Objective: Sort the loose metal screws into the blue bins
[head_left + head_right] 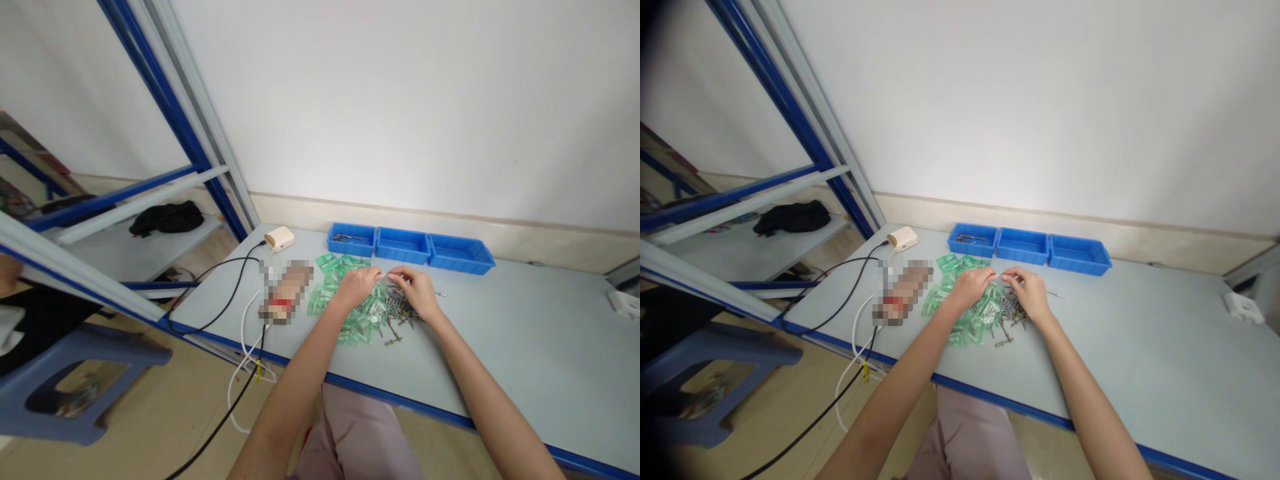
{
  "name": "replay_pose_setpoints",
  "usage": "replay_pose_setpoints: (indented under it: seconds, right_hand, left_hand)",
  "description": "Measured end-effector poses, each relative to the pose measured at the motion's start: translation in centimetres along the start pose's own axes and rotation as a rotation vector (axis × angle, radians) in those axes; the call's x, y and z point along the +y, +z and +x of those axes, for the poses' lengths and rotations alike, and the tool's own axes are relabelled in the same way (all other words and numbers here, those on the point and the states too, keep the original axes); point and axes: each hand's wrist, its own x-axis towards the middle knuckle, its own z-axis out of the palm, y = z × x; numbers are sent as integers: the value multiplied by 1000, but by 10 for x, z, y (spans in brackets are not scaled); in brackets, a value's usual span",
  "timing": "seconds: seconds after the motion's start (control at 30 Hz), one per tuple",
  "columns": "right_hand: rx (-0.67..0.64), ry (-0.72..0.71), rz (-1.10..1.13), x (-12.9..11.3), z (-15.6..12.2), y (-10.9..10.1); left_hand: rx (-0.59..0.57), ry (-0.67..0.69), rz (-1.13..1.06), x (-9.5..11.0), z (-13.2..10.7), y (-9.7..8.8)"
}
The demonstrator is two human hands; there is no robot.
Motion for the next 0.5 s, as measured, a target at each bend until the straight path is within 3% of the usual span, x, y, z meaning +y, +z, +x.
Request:
replay_pose_setpoints:
  seconds: [0.17, 0.3, 0.5]
  right_hand:
    - [-23, 44, 101, 4, 1, 1]
    - [-14, -35, 9, 2, 1, -1]
    - [-44, -22, -81, -3, -1, -3]
  left_hand:
    - [-8, 23, -31, -1, 0, 0]
    - [-43, 6, -30, 0, 0, -2]
    - [-44, -1, -22, 2, 0, -4]
